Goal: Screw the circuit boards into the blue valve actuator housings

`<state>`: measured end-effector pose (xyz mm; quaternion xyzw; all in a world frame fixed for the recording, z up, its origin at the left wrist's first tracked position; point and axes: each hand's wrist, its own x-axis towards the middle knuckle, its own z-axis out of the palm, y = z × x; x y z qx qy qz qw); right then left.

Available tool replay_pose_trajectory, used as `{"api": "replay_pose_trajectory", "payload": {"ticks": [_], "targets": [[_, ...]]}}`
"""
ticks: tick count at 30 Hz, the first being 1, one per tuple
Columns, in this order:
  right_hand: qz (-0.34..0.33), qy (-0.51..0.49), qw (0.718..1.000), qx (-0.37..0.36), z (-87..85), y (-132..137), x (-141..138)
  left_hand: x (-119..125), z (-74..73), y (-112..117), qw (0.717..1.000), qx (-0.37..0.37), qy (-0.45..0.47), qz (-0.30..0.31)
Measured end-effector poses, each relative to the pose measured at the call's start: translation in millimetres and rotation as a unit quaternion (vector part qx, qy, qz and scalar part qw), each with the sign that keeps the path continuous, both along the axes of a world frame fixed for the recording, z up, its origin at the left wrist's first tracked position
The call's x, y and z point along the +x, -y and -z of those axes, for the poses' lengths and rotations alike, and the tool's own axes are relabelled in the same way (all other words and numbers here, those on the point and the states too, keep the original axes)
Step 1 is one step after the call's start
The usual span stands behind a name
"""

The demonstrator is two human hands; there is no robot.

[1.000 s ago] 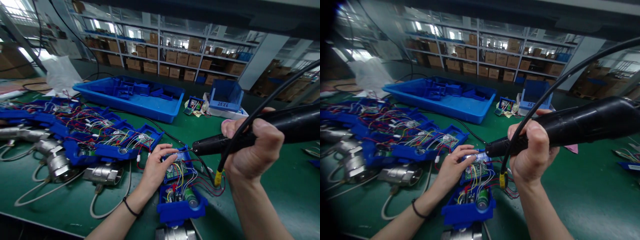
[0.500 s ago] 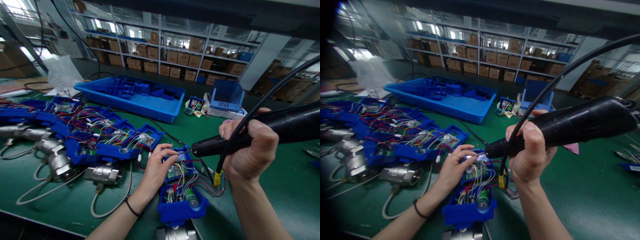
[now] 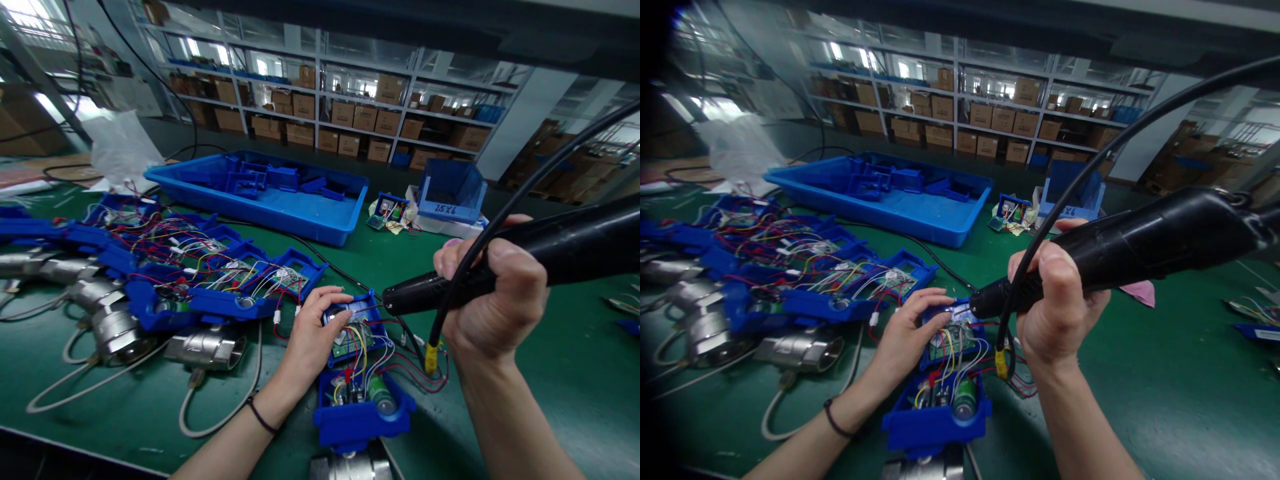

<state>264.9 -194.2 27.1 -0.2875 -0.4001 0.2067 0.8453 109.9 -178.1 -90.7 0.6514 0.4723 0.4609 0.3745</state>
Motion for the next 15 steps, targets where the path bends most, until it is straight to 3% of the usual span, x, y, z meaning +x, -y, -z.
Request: {"api": "replay_pose_trajectory", "payload": {"ticks": [6, 15], "targets": [[0.033, 0.06, 0.998, 0.004, -2.3, 6, 1, 0, 4.0, -1, 1.0, -0.003, -0.009, -0.029], [0.003, 0.128, 0.991, -0.042, 9.0, 10, -6, 1, 16.3, -7, 0.995, -0.088, 0.034, -0.029]]}}
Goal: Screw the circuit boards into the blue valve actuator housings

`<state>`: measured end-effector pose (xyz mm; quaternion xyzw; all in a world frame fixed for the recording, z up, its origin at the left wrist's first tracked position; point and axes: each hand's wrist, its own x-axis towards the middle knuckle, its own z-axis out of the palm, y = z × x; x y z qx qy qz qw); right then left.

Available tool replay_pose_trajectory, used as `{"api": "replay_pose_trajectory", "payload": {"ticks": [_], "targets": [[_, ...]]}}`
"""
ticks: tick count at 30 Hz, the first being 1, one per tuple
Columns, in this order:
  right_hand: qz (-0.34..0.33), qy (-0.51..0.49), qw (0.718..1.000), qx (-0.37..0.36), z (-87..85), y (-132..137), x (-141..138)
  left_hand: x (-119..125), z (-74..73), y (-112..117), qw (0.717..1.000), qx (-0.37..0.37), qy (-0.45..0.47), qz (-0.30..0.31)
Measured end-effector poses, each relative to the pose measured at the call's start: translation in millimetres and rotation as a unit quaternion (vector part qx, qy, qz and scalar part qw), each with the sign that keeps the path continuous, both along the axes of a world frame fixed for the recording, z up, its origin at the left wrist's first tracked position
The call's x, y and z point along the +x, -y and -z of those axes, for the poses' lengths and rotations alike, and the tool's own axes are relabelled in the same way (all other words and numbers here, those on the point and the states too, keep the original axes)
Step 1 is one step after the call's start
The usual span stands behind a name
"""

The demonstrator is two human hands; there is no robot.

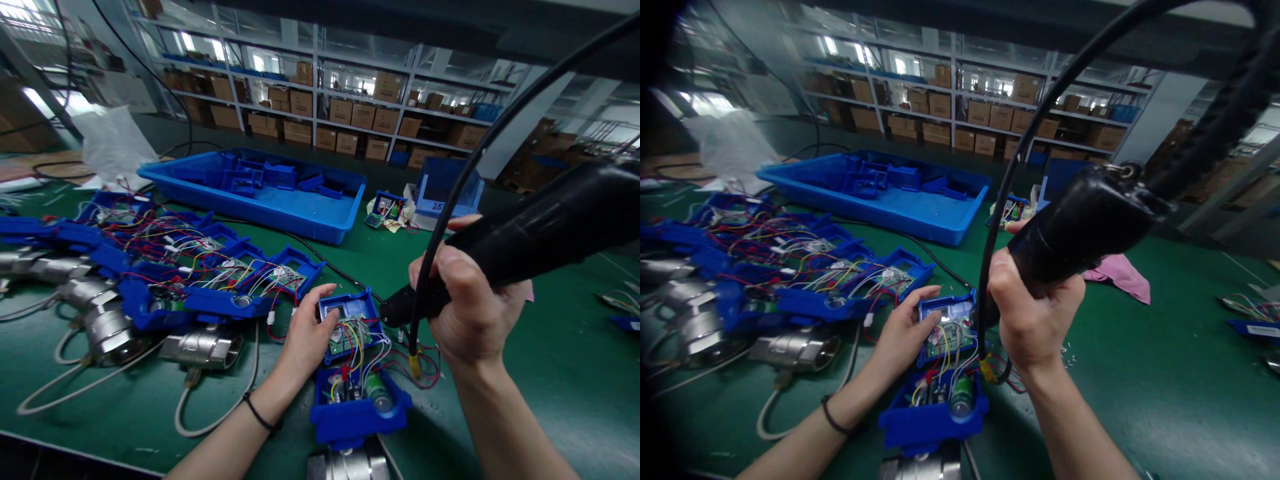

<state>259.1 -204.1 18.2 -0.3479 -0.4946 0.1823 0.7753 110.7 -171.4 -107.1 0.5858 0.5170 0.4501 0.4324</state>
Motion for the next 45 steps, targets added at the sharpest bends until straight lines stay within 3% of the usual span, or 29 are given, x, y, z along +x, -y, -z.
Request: {"api": "replay_pose_trajectory", "payload": {"ticks": [9, 22, 29, 45], "targets": [[-0.023, -0.015, 0.999, -0.02, 3.5, -3, -2, 1, -2.0, 1, 0.999, -0.035, 0.025, 0.005], [-0.001, -0.007, 1.0, -0.016, 2.6, -3, 0, 2, -3.9, 1, 0.999, -0.035, 0.026, 0.01], [-0.021, -0.006, 1.0, -0.01, 5.5, -6, -4, 2, -5.2, 3, 1.0, -0.029, -0.005, 0.008], [-0.045, -0.015, 0.998, -0.034, 10.4, -14, -4, 4, -10.9, 6, 0.998, -0.049, 0.04, 0.013]]}}
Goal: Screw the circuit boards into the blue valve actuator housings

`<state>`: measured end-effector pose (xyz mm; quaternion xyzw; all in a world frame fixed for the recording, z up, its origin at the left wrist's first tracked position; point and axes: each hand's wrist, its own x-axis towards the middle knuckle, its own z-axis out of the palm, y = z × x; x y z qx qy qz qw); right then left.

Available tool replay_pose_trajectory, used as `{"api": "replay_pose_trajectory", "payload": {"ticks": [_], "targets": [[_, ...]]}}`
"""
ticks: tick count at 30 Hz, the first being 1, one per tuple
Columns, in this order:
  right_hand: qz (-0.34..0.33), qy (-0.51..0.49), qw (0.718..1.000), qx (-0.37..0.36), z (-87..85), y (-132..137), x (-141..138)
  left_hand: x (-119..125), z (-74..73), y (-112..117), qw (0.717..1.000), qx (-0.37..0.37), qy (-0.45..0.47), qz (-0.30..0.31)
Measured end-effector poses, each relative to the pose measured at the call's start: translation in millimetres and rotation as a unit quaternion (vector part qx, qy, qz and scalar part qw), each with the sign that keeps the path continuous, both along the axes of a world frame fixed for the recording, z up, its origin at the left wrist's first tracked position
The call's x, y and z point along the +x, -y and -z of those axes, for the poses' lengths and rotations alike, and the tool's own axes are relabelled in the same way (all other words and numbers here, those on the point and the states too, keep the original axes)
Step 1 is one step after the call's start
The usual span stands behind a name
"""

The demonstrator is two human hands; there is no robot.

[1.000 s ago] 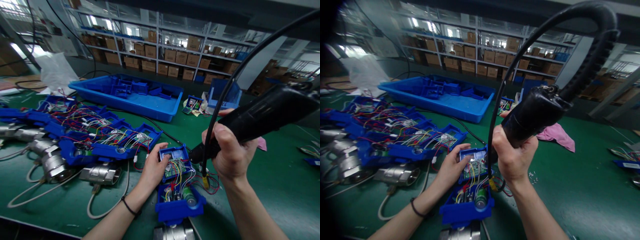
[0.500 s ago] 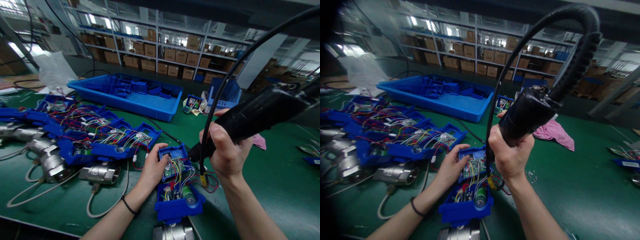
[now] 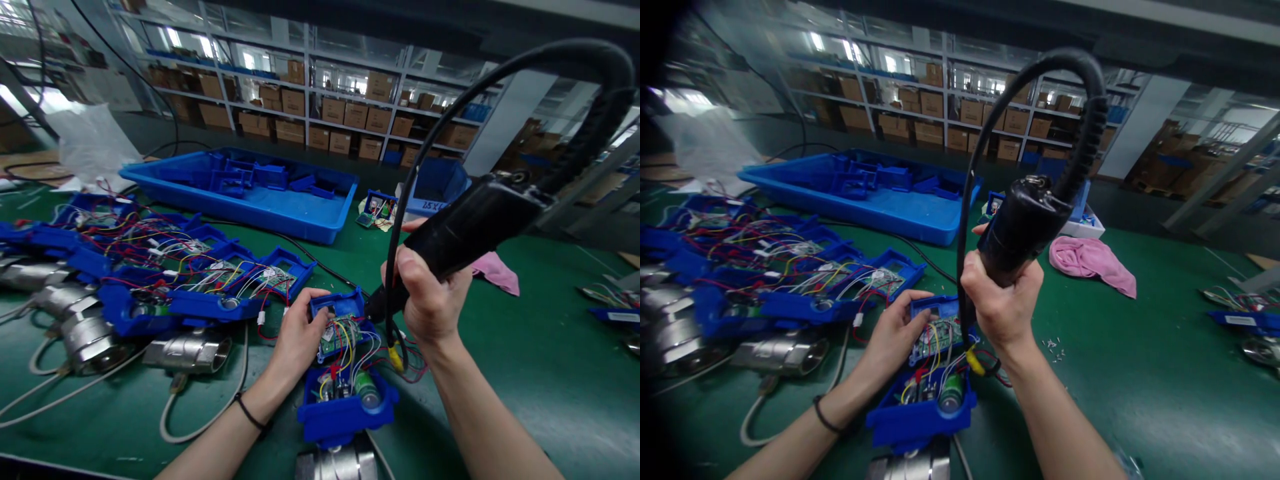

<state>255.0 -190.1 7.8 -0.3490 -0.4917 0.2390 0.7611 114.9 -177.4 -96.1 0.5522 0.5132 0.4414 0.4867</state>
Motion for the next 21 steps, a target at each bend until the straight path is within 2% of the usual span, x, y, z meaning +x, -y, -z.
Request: {"api": "replay_pose_trajectory", "payload": {"ticks": [5, 12, 17, 21], "targets": [[-0.017, -0.008, 1.0, 0.009, 2.2, 0, 12, -1, -0.6, -1, 0.999, 0.011, -0.033, -0.006], [0.035, -0.016, 0.998, 0.046, 7.4, 20, 35, 3, 0.2, 2, 0.997, 0.042, -0.051, 0.048], [-0.007, 0.023, 0.999, 0.038, 6.3, 32, 30, 1, -2.7, 5, 0.986, 0.066, -0.146, 0.04], [-0.001, 0.041, 0.998, 0.042, 4.5, 36, 26, 1, -4.2, 5, 0.981, 0.072, -0.18, 0.022]]}}
